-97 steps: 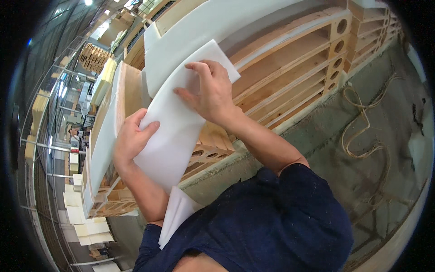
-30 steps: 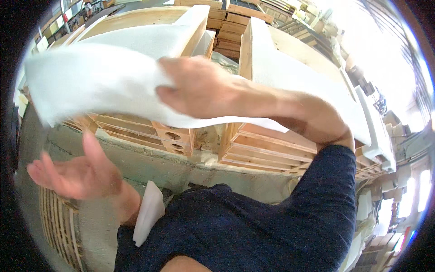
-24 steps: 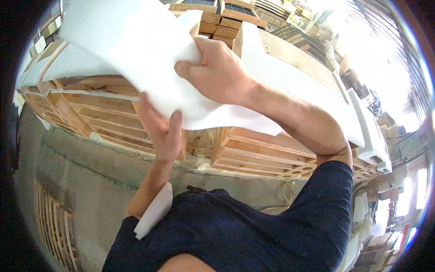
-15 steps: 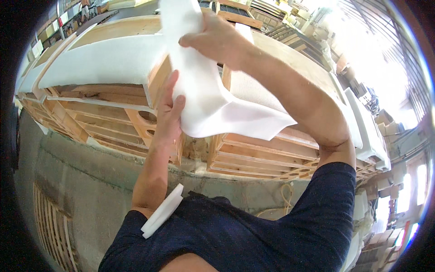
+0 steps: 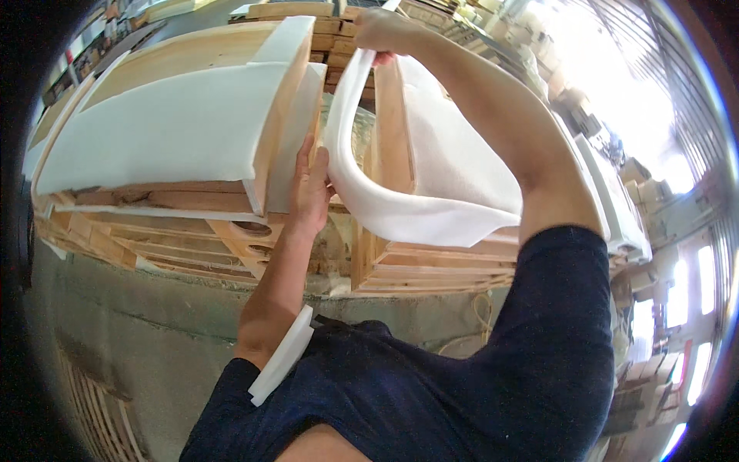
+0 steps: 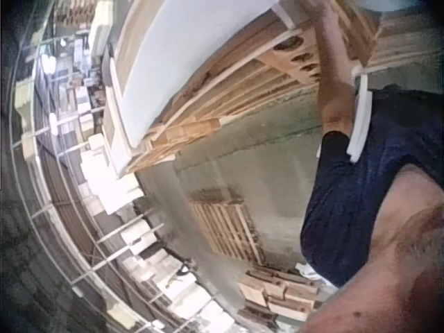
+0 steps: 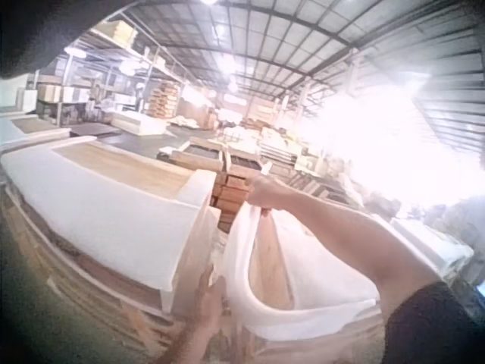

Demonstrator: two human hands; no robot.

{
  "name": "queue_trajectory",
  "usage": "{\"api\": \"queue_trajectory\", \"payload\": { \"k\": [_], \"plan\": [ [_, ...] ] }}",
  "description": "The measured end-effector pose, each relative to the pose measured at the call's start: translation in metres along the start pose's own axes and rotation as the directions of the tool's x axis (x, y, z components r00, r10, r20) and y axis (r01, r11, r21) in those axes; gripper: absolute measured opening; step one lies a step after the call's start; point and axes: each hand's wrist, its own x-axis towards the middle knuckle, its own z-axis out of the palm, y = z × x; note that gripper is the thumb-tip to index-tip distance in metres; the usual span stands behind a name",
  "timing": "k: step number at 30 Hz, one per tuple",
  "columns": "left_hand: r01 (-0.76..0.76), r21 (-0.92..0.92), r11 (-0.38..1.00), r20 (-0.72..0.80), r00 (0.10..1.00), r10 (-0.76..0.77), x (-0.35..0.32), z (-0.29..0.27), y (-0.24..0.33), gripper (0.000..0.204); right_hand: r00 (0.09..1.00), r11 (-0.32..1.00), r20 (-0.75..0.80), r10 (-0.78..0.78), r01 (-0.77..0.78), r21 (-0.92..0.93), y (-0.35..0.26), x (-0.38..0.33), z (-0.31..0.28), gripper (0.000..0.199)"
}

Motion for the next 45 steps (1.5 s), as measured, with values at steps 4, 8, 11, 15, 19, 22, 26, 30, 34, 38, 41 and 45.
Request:
{"api": "queue_trajectory", "payload": {
  "k": [4, 8, 11, 15, 19, 22, 26, 30, 34, 38, 41, 45],
  "plan": [
    [0.087, -0.128, 0.988, -0.047, 0.994, -0.094, 0.005, 0.019, -0.033, 0.075, 0.984, 0.987, 0.146, 0.098, -0.077, -0.142, 0.027, 0.067, 0.032, 0.037],
    [0.176, 0.004, 0.984, -0.104, 0.979, -0.175, 0.012, 0.028, -0.037, 0.081, 0.977, 0.994, 0.182, 0.112, -0.106, -0.039, 0.049, 0.116, 0.066, 0.021],
    [-0.051, 0.298, 0.953, -0.122, 0.988, 0.091, 0.012, 0.041, -0.036, 0.079, 0.944, 0.997, 0.322, 0.077, -0.066, -0.047, 0.064, 0.126, 0.068, 0.035],
    [-0.192, 0.427, 0.884, 0.111, 0.981, 0.160, -0.006, 0.059, -0.024, 0.087, 0.962, 0.965, 0.271, 0.018, 0.055, -0.257, 0.059, 0.151, 0.076, 0.013],
    [-0.198, 0.426, 0.883, 0.214, 0.970, 0.114, -0.001, 0.076, -0.033, 0.093, 0.895, 0.722, 0.433, 0.105, 0.231, -0.652, 0.085, 0.192, 0.075, 0.013],
    [-0.206, 0.440, 0.874, 0.247, 0.964, 0.102, 0.004, 0.080, -0.032, 0.090, 0.853, 0.631, 0.501, -0.146, 0.470, -0.617, 0.108, 0.200, 0.067, 0.012],
    [-0.190, 0.457, 0.869, 0.267, 0.961, 0.070, 0.011, 0.074, -0.032, 0.086, 0.924, 0.928, 0.364, -0.116, 0.231, -0.292, 0.074, 0.141, 0.049, 0.034],
    [-0.170, 0.481, 0.860, 0.344, 0.939, -0.007, 0.019, 0.073, -0.031, 0.083, 0.930, 0.860, 0.355, -0.092, 0.253, -0.442, 0.078, 0.130, 0.042, 0.025],
    [0.007, 0.354, 0.935, 0.209, 0.974, -0.086, 0.055, 0.070, -0.038, 0.080, 0.905, 0.770, 0.402, -0.142, 0.356, -0.530, 0.072, 0.133, 0.034, 0.034],
    [0.184, 0.226, 0.956, 0.063, 0.977, -0.203, 0.104, 0.062, -0.056, 0.080, 0.921, 0.780, 0.386, -0.052, 0.279, -0.560, 0.071, 0.164, 0.042, 0.053],
    [0.198, 0.250, 0.948, 0.025, 0.977, -0.211, 0.113, 0.062, -0.058, 0.081, 0.969, 0.870, 0.237, -0.067, 0.173, -0.462, 0.075, 0.180, 0.046, 0.040],
    [0.253, 0.120, 0.960, -0.027, 0.968, -0.251, 0.115, 0.065, -0.050, 0.082, 0.987, 0.856, 0.158, -0.017, 0.096, -0.507, 0.075, 0.211, 0.044, 0.035]
  ]
}}
